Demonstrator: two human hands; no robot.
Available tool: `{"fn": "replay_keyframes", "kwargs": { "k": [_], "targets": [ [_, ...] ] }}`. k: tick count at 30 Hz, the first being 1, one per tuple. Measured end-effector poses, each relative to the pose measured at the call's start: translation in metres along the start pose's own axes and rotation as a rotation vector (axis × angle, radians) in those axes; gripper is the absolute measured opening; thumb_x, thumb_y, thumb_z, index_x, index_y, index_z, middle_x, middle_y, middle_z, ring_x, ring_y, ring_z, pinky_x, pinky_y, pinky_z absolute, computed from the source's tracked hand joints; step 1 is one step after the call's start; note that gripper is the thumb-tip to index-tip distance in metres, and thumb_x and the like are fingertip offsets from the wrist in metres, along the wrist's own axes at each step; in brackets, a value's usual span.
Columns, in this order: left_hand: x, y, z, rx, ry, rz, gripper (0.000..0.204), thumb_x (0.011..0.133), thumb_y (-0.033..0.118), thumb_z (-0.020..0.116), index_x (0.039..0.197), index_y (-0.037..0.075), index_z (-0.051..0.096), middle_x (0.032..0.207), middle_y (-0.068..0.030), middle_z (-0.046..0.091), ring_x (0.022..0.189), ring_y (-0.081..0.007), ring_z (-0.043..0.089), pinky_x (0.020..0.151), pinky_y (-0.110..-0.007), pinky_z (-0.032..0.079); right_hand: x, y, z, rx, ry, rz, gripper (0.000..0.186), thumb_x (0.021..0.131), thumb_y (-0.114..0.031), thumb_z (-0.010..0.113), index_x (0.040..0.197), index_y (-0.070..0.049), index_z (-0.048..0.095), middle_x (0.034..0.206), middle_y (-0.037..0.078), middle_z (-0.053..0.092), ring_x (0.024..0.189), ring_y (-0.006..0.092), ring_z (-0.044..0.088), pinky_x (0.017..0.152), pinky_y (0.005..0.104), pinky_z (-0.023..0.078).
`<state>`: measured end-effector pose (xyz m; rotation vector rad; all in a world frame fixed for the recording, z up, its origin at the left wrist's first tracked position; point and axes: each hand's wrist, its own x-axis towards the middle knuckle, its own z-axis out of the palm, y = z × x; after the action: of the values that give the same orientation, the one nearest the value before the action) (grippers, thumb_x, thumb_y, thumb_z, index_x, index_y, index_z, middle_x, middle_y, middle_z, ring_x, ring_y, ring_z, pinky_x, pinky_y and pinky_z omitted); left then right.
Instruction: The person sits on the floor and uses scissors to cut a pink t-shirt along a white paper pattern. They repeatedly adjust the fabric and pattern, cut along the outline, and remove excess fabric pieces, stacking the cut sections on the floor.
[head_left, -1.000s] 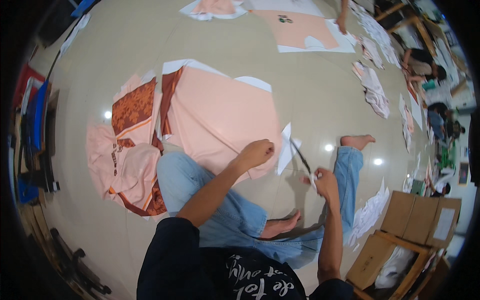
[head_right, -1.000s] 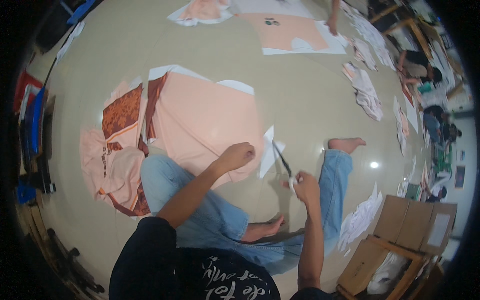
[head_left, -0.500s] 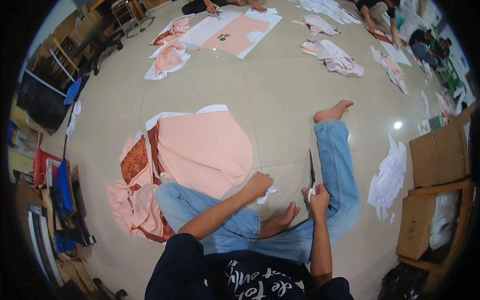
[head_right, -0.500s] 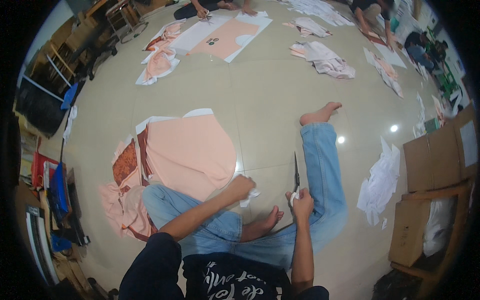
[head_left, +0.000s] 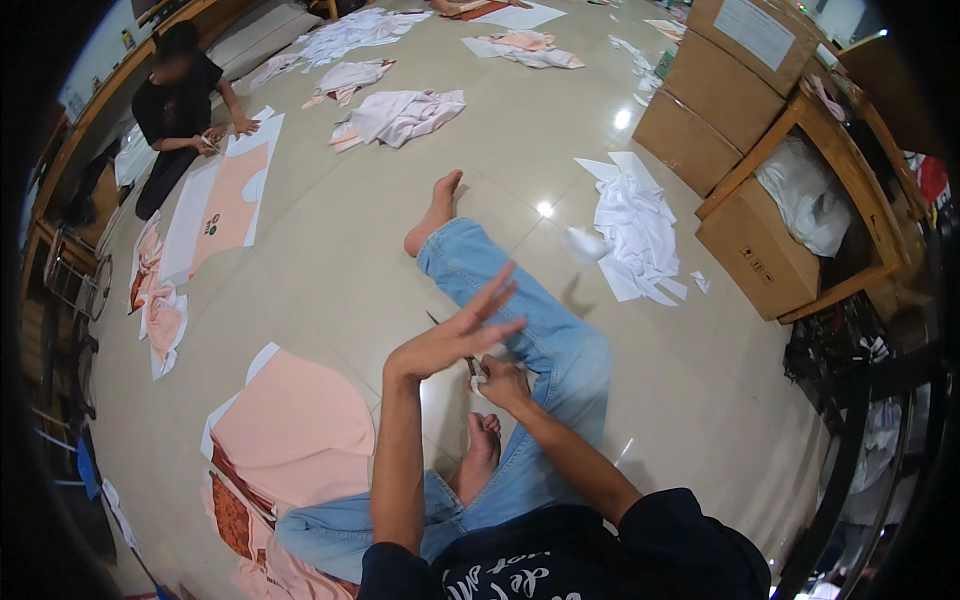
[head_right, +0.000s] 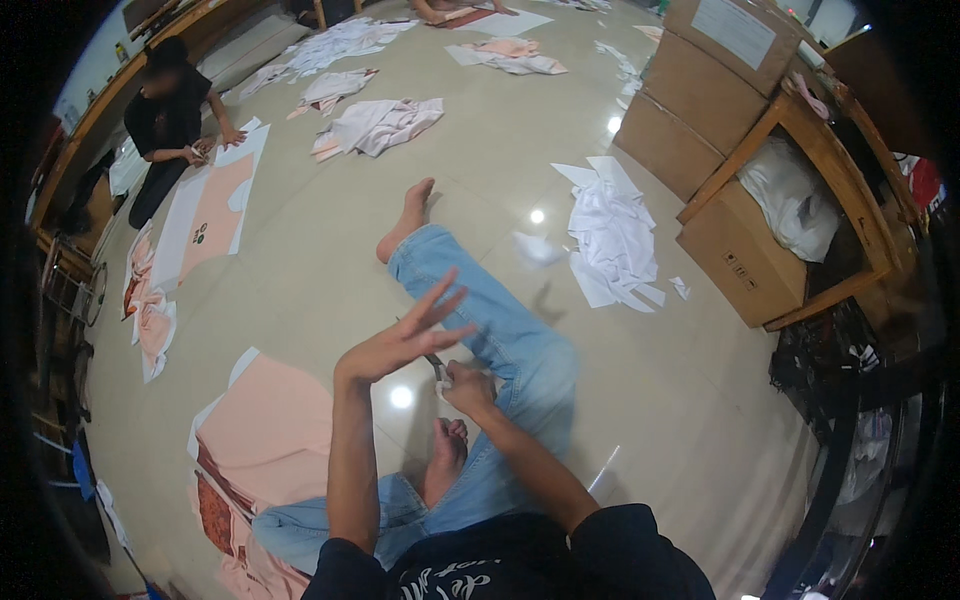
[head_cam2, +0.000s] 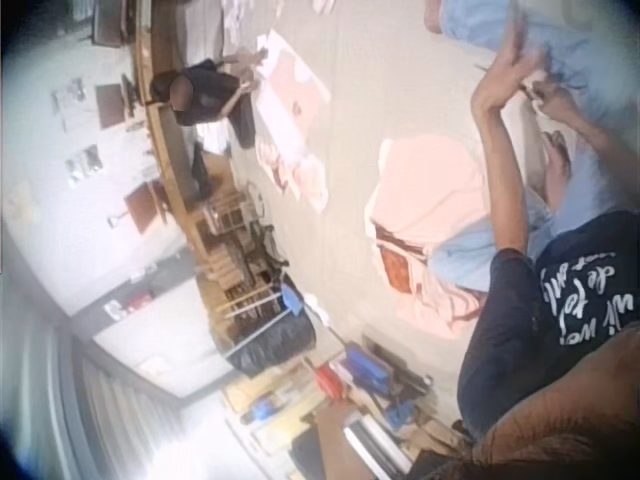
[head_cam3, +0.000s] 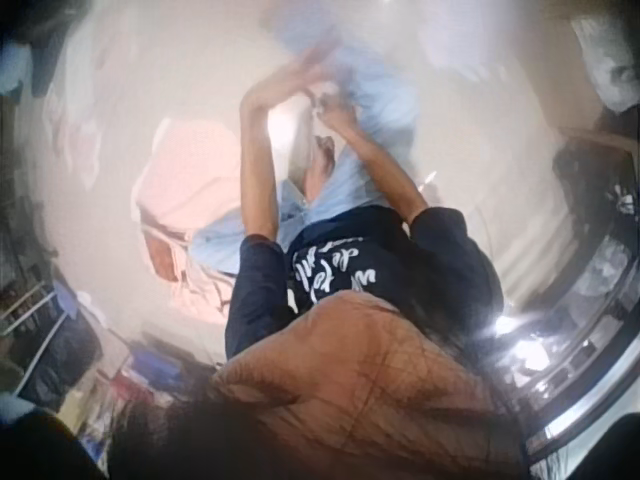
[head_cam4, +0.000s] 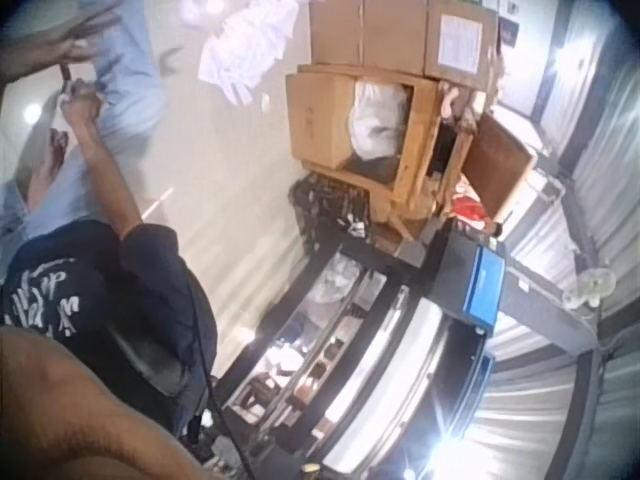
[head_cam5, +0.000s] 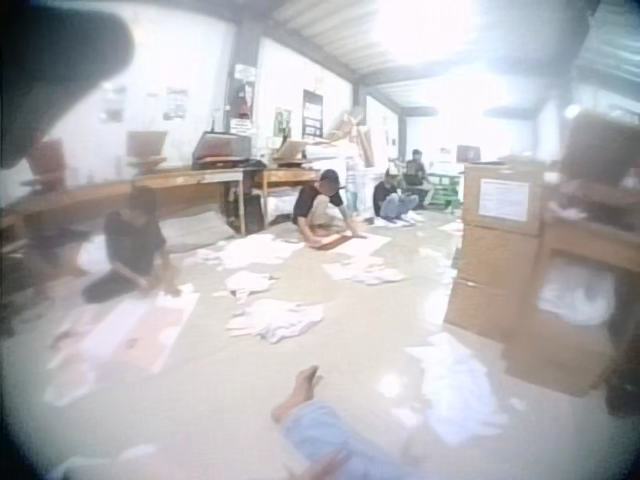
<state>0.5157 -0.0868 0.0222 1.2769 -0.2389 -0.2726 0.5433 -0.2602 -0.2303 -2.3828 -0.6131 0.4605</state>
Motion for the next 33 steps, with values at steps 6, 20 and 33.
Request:
{"fn": "replay_keyframes", "kwargs": {
  "k": [6,20,33],
  "targets": [
    [-0.099,-0.154,-0.122,0.706,0.815,-0.379,0.074,0.104,0.047,0.057,0.160,0.003,0.033,0.164,-0.0263,0.033,0.155,-0.0408,0.025,0.127,-0.046,0.020,-0.006,-0.006,-0.018,0.003,-0.092,0.065,0.053,0.078,-0.051,0.085,0.097,-0.006,0.064,0.085,0.018,0.072,0.086,0.0421,0.071,0.073,0.0519,0.052],
    [-0.247,-0.251,-0.168,0.942,1.246,-1.030,0.101,0.084,0.066,0.070,0.166,0.026,0.026,0.170,-0.0320,0.006,0.156,-0.0551,-0.001,0.118,-0.075,0.015,0.000,-0.003,-0.003,-0.005,-0.127,-0.001,0.057,0.074,-0.047,0.090,0.087,-0.002,0.056,0.075,0.019,0.066,0.071,0.0396,0.065,0.066,0.0506,0.048],
    [-0.396,-0.202,-0.225,0.787,1.417,-1.121,0.120,0.078,0.071,0.075,0.168,0.021,0.013,0.172,-0.0253,-0.004,0.157,-0.0494,-0.008,0.119,-0.075,0.006,0.000,-0.019,-0.016,0.024,-0.162,0.002,0.055,0.074,-0.044,0.090,0.086,-0.001,0.057,0.075,0.020,0.066,0.072,0.0416,0.065,0.067,0.0490,0.048]
  ]
}}
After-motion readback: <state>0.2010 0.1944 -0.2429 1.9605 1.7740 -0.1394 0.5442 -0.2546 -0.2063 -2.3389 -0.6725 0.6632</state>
